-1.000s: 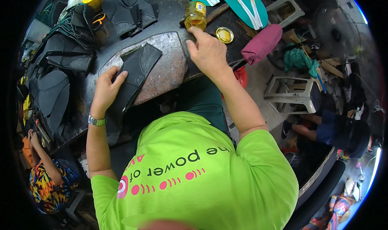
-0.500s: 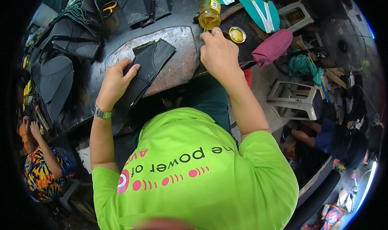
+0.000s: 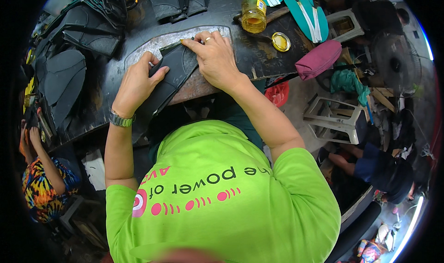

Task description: The person repeatedly applies a yellow adhesive from a jar to the edges of black shoe parts using a small stick. They handle multiple shoe parts one at a time, coating seams and edges, then place them back on the workbench.

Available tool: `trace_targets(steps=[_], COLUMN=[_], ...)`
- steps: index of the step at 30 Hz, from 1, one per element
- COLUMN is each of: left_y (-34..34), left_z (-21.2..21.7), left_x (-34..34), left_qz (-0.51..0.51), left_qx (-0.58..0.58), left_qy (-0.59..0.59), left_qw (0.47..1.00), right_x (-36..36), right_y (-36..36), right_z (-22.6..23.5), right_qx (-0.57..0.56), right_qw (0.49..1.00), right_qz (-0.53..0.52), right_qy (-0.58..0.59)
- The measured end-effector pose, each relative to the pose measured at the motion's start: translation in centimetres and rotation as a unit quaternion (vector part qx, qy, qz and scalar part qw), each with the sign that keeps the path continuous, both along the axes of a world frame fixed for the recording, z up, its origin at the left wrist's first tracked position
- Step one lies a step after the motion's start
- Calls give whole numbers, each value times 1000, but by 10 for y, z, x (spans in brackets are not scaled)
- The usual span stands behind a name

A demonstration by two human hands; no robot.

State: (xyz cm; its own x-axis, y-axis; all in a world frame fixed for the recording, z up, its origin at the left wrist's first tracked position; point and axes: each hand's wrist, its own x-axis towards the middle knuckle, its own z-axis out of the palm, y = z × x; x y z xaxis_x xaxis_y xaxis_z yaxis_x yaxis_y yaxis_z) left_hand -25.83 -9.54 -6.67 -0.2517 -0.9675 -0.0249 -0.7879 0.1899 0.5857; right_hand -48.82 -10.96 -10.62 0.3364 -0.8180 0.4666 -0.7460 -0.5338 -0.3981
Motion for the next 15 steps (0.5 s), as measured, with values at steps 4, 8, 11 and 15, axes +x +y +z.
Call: trace_targets(steps=[4, 8, 11, 15], left_y=[0, 0, 1, 0], left_z=[-1, -2, -2, -1], left_x=[0, 0, 0, 0], left_qz=[2, 3, 2, 10], left_qx=[-8, -8, -12, -2], left_qy=[7, 12, 10, 12], left_qw=[1000, 1000, 1000, 1000], right_x=[3, 3, 3, 2], right_y=[1, 4, 8, 10], right_z=[-1, -4, -5, -6], right_qx=[-14, -35, -47, -64], right_qw=[998, 997, 996, 996], right_qz=[-10, -8, -7, -3], right_qy=[53, 69, 71, 65])
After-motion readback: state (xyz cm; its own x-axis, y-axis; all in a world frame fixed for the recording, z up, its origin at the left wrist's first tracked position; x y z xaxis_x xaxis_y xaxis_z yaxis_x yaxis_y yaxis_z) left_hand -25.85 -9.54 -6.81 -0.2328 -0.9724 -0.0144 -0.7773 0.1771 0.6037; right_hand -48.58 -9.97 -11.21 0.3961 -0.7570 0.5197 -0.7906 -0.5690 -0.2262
